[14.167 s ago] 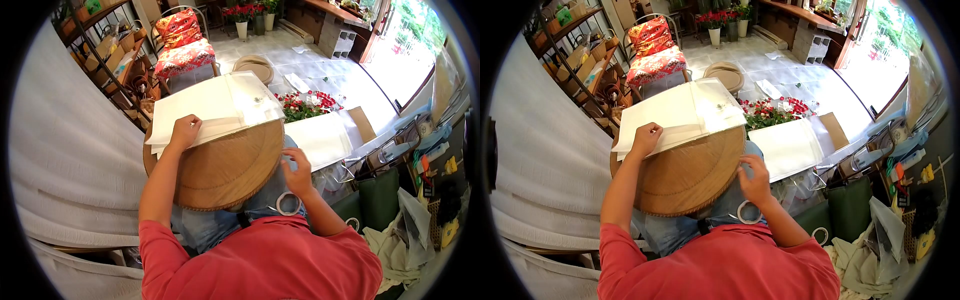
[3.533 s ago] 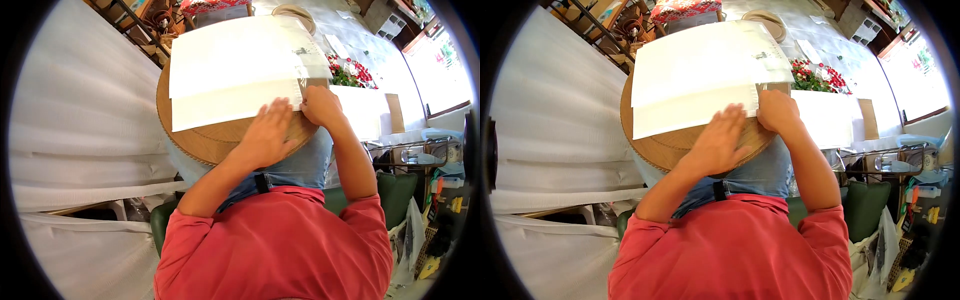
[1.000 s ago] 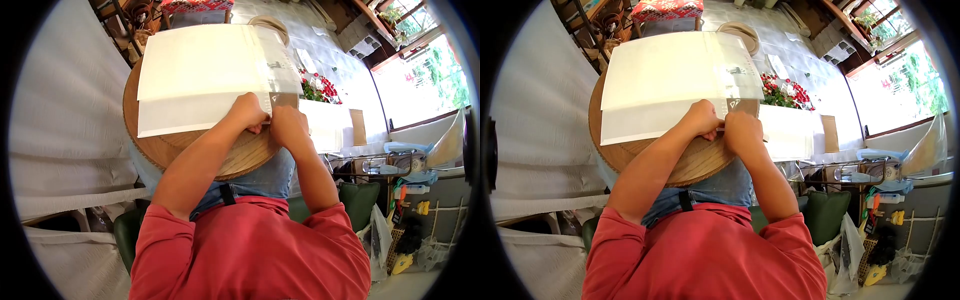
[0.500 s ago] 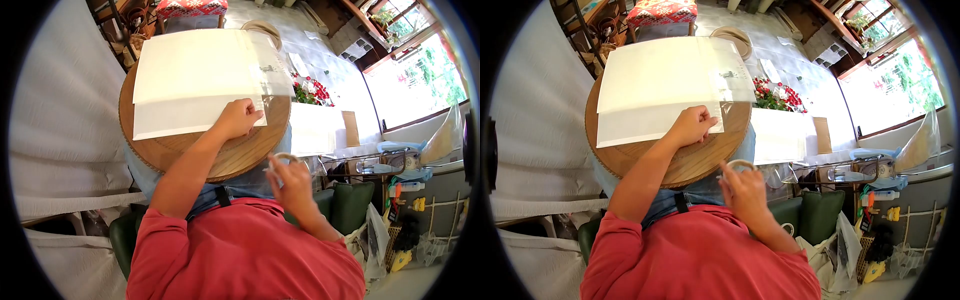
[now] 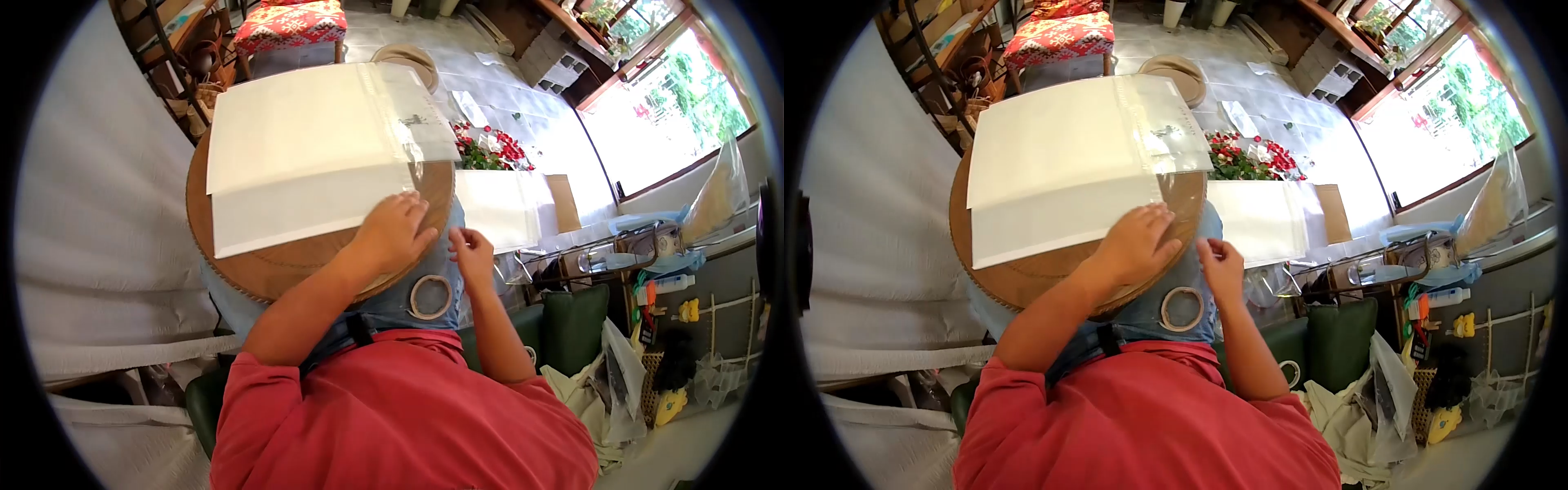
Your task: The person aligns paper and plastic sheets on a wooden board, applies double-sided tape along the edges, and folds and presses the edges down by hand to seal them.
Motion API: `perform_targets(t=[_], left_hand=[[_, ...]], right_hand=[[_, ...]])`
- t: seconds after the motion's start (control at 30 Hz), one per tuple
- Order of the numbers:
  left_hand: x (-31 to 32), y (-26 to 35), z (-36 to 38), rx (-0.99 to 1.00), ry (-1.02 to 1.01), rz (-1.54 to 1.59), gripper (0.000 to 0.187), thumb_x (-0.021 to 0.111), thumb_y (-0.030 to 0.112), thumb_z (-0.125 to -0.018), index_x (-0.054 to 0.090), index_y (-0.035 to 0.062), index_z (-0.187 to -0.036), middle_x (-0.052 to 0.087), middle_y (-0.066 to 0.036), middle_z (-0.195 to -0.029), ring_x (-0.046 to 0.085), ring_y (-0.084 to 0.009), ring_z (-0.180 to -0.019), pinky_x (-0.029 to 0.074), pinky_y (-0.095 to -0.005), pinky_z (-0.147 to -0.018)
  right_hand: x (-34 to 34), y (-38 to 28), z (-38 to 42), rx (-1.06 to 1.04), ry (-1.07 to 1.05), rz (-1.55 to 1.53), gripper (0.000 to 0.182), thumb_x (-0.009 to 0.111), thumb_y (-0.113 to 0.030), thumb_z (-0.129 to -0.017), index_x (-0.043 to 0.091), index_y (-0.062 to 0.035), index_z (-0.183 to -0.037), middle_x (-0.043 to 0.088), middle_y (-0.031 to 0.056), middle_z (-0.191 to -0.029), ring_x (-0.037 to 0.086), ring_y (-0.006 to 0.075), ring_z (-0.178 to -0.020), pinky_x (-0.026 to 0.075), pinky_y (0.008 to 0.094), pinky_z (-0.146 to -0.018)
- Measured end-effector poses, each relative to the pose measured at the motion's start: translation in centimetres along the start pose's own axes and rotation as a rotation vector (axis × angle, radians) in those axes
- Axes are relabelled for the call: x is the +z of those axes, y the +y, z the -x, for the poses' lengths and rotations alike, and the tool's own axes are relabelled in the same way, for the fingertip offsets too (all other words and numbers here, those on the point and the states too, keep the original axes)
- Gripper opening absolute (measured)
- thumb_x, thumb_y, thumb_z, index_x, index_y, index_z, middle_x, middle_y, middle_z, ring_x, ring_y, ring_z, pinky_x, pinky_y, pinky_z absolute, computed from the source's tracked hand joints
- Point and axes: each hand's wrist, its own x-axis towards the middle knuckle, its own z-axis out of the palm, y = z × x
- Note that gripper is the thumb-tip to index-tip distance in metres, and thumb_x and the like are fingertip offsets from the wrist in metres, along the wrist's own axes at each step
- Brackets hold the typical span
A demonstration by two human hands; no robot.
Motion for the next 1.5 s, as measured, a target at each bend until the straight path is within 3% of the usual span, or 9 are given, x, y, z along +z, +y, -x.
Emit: perform_targets(t=[0.07, 0.3, 0.5, 0.6, 0.7, 0.87, 1.07, 1.23, 1.5], left_hand=[[0.5, 0.4, 0.2, 0.124, -0.065, -0.005, 0.059, 0.066, 0.037, -0.102, 0.060, -0.0082, -0.139, 0.061, -0.027, -0.145, 0.055, -0.0413, -0.140, 0.039, -0.0473, -0.122], [-0.9, -0.4, -0.2, 0.177, -0.112, 0.095, 0.058, 0.072, 0.036, -0.096, 0.062, -0.0058, -0.135, 0.061, -0.026, -0.145, 0.058, -0.0423, -0.135, 0.044, -0.0488, -0.118], [-1.2, 0.2, 0.0, 0.119, -0.171, -0.025, 0.062, 0.071, 0.042, -0.096, 0.061, -0.0007, -0.141, 0.056, -0.025, -0.154, 0.050, -0.0402, -0.145, 0.032, -0.0559, -0.125], [-0.9, 0.5, 0.7, 0.067, -0.205, -0.123, 0.068, 0.067, 0.046, -0.099, 0.056, 0.0022, -0.150, 0.045, -0.024, -0.164, 0.037, -0.0387, -0.155, 0.019, -0.0572, -0.130], [-1.4, 0.9, 0.4, 0.055, -0.300, -0.093, 0.073, 0.064, 0.049, -0.101, 0.051, 0.0035, -0.156, 0.037, -0.022, -0.170, 0.028, -0.0372, -0.161, 0.012, -0.0579, -0.132], [-2.0, 0.7, 0.1, 0.093, -0.237, -0.072, 0.070, 0.066, 0.047, -0.100, 0.055, 0.0018, -0.151, 0.045, -0.022, -0.164, 0.035, -0.0374, -0.157, 0.016, -0.0585, -0.131], [-3.8, -0.1, -0.7, 0.122, 0.064, 0.028, 0.054, 0.074, 0.034, -0.096, 0.065, -0.0034, -0.133, 0.060, -0.021, -0.147, 0.052, -0.0387, -0.143, 0.031, -0.0586, -0.125], [-3.5, 0.1, -0.6, 0.145, 0.067, 0.046, 0.050, 0.075, 0.031, -0.095, 0.065, -0.0017, -0.131, 0.061, -0.021, -0.146, 0.053, -0.0397, -0.141, 0.034, -0.0548, -0.125], [-2.8, -0.4, -0.9, 0.149, 0.018, 0.085, 0.047, 0.077, 0.029, -0.094, 0.067, -0.0029, -0.126, 0.063, -0.021, -0.141, 0.054, -0.0398, -0.138, 0.036, -0.0567, -0.122]], right_hand=[[1.0, -2.6, -1.9, 0.238, -0.089, -0.303, 0.039, 0.080, -0.037, -0.098, 0.073, -0.0005, -0.111, 0.074, 0.0060, -0.093, 0.066, 0.0129, -0.072, 0.052, 0.0263, -0.059], [1.5, -2.5, -6.2, 0.103, 0.062, -0.646, 0.013, 0.080, -0.014, -0.097, 0.071, -0.0056, -0.101, 0.068, 0.0020, -0.084, 0.062, 0.0117, -0.068, 0.047, 0.0249, -0.057], [-5.4, -0.9, -8.0, -0.030, 0.330, -0.719, 0.014, 0.075, -0.018, -0.101, 0.064, -0.0103, -0.102, 0.069, 0.0045, -0.091, 0.065, 0.0155, -0.072, 0.047, 0.0267, -0.059], [-6.8, 0.7, -7.5, -0.054, 0.446, -0.771, 0.020, 0.068, -0.023, -0.106, 0.058, -0.0086, -0.116, 0.070, 0.0086, -0.101, 0.066, 0.0181, -0.074, 0.049, 0.0294, -0.062], [-4.1, 0.7, -4.7, 0.050, 0.264, -0.933, 0.043, 0.064, -0.032, -0.108, 0.054, -0.0044, -0.140, 0.072, 0.0135, -0.119, 0.072, 0.0272, -0.107, 0.062, 0.0357, -0.090], [-1.7, 0.1, -2.7, 0.102, 0.027, -0.700, 0.037, 0.076, -0.005, -0.098, 0.064, 0.0008, -0.132, 0.073, 0.0102, -0.120, 0.074, 0.0242, -0.104, 0.064, 0.0396, -0.087], [-15.8, 4.8, -14.5, -0.167, 0.527, -0.642, 0.025, 0.075, -0.011, -0.100, 0.066, 0.0029, -0.120, 0.075, 0.0115, -0.107, 0.074, 0.0211, -0.090, 0.063, 0.0348, -0.081], [-21.8, 13.2, -18.9, 0.074, 0.410, -0.636, 0.050, 0.068, 0.003, -0.098, 0.052, -0.0128, -0.142, 0.069, 0.0114, -0.126, 0.074, 0.0278, -0.103, 0.066, 0.0437, -0.079], [-20.7, 22.8, -24.8, 0.448, 0.809, -0.472, 0.049, 0.062, -0.001, -0.093, 0.055, -0.0036, -0.142, 0.068, 0.0137, -0.131, 0.073, 0.0307, -0.107, 0.061, 0.0461, -0.083]])
